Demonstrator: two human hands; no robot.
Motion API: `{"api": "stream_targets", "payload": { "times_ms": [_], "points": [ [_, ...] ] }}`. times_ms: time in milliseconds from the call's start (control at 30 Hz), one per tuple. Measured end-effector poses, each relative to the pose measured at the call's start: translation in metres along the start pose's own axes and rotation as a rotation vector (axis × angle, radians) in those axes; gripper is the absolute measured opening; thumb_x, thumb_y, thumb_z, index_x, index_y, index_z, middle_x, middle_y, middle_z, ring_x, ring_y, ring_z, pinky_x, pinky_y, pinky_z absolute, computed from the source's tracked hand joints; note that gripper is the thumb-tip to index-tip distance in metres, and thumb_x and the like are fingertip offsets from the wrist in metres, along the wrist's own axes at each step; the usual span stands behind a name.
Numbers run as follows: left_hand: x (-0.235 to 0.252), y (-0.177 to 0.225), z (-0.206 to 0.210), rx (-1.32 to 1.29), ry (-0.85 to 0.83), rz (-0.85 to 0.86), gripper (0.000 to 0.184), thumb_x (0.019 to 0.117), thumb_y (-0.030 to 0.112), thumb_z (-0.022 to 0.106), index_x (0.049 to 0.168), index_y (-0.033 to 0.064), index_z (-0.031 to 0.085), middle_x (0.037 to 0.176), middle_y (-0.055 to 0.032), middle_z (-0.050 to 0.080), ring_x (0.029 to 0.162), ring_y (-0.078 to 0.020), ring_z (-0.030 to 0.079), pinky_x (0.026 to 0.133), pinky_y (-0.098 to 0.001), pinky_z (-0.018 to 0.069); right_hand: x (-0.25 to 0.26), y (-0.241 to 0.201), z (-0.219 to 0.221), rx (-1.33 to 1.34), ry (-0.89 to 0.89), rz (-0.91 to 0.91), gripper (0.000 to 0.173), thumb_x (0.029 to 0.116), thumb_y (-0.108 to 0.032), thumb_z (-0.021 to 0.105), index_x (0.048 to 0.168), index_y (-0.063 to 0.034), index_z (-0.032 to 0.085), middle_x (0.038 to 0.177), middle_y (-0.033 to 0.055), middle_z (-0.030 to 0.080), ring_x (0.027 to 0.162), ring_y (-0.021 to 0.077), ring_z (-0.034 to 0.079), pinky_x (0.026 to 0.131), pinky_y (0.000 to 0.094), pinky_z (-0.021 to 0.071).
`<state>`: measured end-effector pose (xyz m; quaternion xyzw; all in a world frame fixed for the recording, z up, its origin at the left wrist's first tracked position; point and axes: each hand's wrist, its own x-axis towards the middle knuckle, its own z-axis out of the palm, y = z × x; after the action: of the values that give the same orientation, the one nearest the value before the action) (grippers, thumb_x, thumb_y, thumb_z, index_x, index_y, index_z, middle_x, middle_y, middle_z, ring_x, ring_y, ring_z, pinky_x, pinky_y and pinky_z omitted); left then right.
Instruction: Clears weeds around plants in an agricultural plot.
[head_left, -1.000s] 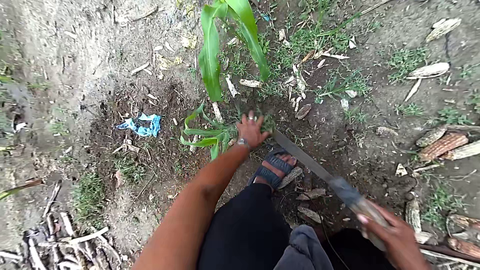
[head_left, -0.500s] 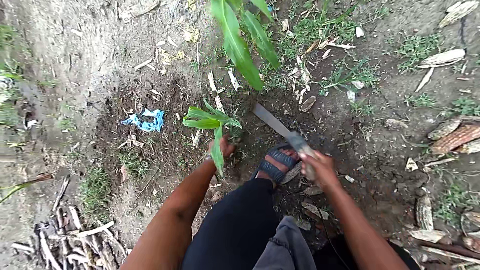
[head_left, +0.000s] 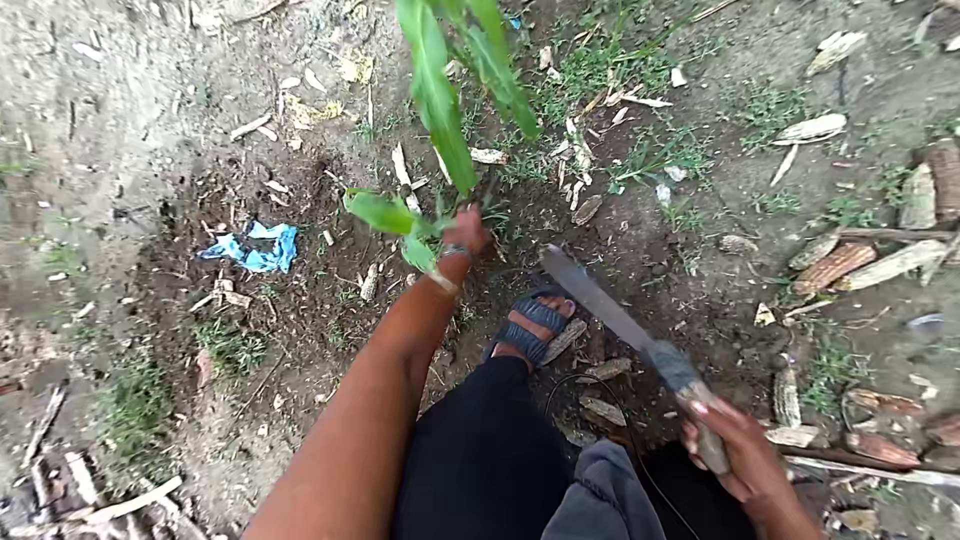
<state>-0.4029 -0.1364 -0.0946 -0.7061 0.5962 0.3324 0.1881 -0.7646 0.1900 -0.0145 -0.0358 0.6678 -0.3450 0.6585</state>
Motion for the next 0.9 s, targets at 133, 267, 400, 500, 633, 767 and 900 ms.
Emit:
{"api": "stream_targets", "payload": {
  "times_ms": [133, 267, 400, 500, 633, 767, 900],
  "points": [
    [-0.002, 0.024, 0.007, -0.196, 0.103, 0.004, 0.05, 0.0955, 0.029, 0.066, 0.136, 0.0005, 0.062, 0.132, -0.0314, 0.063, 0.123, -0.0507, 0.061, 0.097, -0.0711, 0.0489, 0.037, -0.01, 0.069, -0.118, 0.016, -0.053, 0.031, 0.0958, -0.016, 0.064, 0.121, 0.0022, 0.064, 0.066, 0.006, 0.064, 0.048, 0.0142, 0.06, 0.043, 0.0297, 0.0532],
    [-0.007, 0.046, 0.036, 0.022, 0.089, 0.254, 0.064, 0.0902, 0.039, 0.074, 0.149, 0.0228, 0.057, 0.164, -0.0241, 0.034, 0.144, -0.053, 0.039, 0.092, -0.07, 0.0534, 0.025, 0.015, 0.077, -0.172, 0.007, -0.143, 0.039, 0.0899, -0.015, 0.07, 0.124, 0.0039, 0.064, 0.069, 0.0067, 0.068, 0.053, 0.0166, 0.064, 0.052, 0.0329, 0.0584],
    [-0.038, -0.005, 0.068, 0.117, 0.109, 0.456, 0.068, 0.0816, 0.022, 0.084, 0.145, 0.0273, 0.061, 0.164, -0.0162, 0.038, 0.149, -0.0515, 0.031, 0.095, -0.076, 0.0472, -0.007, 0.018, 0.042, -0.065, 0.046, -0.073, 0.037, 0.0924, -0.019, 0.062, 0.124, -0.0001, 0.062, 0.065, 0.0041, 0.065, 0.046, 0.012, 0.059, 0.04, 0.0273, 0.0509],
    [-0.079, -0.074, 0.103, 0.262, 0.003, 0.463, 0.074, 0.0797, 0.019, 0.085, 0.147, 0.0325, 0.058, 0.167, -0.0126, 0.034, 0.153, -0.052, 0.022, 0.096, -0.0793, 0.0446, -0.021, 0.031, -0.004, 0.157, 0.056, -0.003, 0.021, 0.0995, -0.021, 0.051, 0.112, -0.0078, 0.062, 0.062, 0.0035, 0.063, 0.044, 0.0111, 0.058, 0.037, 0.0256, 0.048],
    [-0.121, -0.138, 0.119, 0.308, 0.019, 0.139, 0.073, 0.0797, 0.019, 0.083, 0.147, 0.0338, 0.058, 0.173, -0.0143, 0.02, 0.154, -0.0563, 0.016, 0.095, -0.0785, 0.0457, -0.003, 0.038, -0.012, 0.329, 0.093, 0.007, 0.023, 0.1062, -0.027, 0.042, 0.107, -0.0116, 0.059, 0.062, 0.0024, 0.061, 0.044, 0.0113, 0.058, 0.038, 0.0263, 0.0502],
    [-0.125, -0.176, 0.088, 0.147, 0.035, -0.223, 0.069, 0.0869, 0.018, 0.077, 0.152, 0.0247, 0.053, 0.165, -0.0263, 0.031, 0.14, -0.055, 0.043, 0.097, -0.0675, 0.0526, 0.013, 0.045, -0.007, 0.352, 0.079, 0.026, 0.021, 0.1038, -0.027, 0.045, 0.107, -0.0111, 0.058, 0.065, 0.0034, 0.063, 0.047, 0.0127, 0.061, 0.04, 0.028, 0.0527],
    [-0.105, -0.196, 0.04, -0.094, 0.205, -0.377, 0.059, 0.0925, 0.018, 0.069, 0.15, 0.0151, 0.055, 0.135, -0.0375, 0.058, 0.118, -0.0563, 0.062, 0.096, -0.0736, 0.0491, 0.012, 0.047, -0.017, 0.397, -0.016, -0.004, 0.041, 0.0956, -0.03, 0.059, 0.131, -0.0116, 0.05, 0.091, 0.0106, 0.072, 0.057, 0.0166, 0.068, 0.045, 0.0294, 0.0561]
  ]
}}
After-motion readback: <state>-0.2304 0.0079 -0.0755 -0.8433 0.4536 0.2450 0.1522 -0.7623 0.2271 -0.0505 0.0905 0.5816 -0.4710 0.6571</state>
